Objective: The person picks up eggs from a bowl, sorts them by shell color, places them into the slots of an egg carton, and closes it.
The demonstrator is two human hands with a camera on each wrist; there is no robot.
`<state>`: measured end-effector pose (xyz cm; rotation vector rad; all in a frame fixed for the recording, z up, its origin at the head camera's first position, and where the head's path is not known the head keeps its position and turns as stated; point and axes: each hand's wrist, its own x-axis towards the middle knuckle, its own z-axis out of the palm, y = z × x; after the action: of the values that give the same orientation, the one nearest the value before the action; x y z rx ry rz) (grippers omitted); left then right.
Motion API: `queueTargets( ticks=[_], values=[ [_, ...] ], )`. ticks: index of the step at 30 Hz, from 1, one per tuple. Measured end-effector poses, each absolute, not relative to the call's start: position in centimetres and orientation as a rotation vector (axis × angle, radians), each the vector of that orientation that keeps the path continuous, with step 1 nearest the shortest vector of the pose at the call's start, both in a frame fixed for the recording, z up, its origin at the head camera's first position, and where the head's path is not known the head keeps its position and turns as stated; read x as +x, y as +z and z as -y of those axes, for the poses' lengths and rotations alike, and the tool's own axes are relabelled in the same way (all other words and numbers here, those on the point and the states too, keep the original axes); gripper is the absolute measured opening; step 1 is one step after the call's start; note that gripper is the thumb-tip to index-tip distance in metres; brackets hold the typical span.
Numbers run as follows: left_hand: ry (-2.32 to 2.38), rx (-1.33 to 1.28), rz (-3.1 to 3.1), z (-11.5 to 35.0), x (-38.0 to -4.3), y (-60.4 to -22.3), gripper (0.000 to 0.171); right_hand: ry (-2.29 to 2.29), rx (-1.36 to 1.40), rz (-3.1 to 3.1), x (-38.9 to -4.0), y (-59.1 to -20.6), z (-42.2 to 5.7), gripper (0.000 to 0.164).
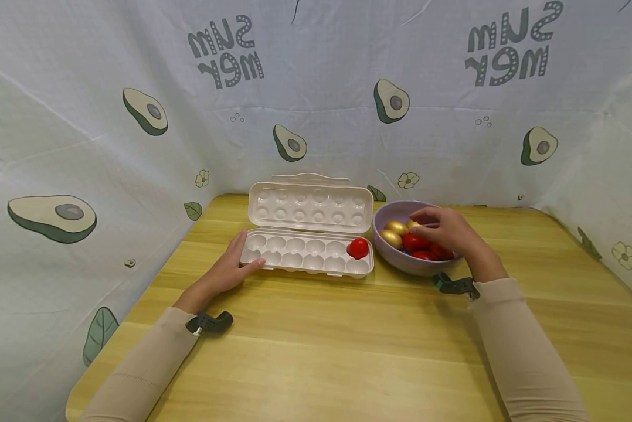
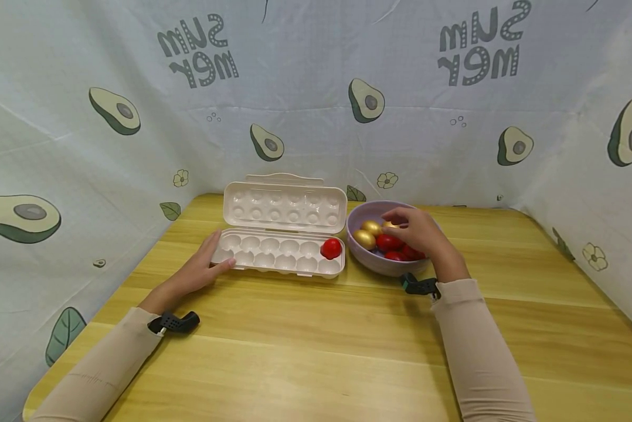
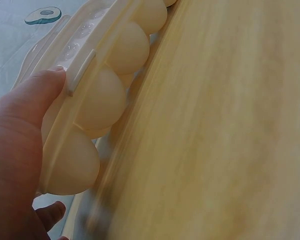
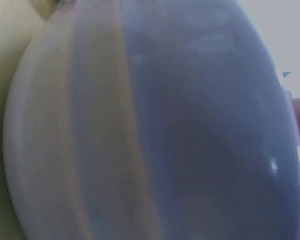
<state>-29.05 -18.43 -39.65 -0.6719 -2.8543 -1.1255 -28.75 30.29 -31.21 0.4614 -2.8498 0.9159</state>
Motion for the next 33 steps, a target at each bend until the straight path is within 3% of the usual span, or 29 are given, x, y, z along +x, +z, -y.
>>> queueTargets(
  ticks=[33],
  values=[
    [-1.159, -0.672, 2.827, 18.34, -29.24, -39.86, 0.092, 0.946, 0.401, 2.997, -29.22, -31.77, -31.29, 0.053]
  ],
)
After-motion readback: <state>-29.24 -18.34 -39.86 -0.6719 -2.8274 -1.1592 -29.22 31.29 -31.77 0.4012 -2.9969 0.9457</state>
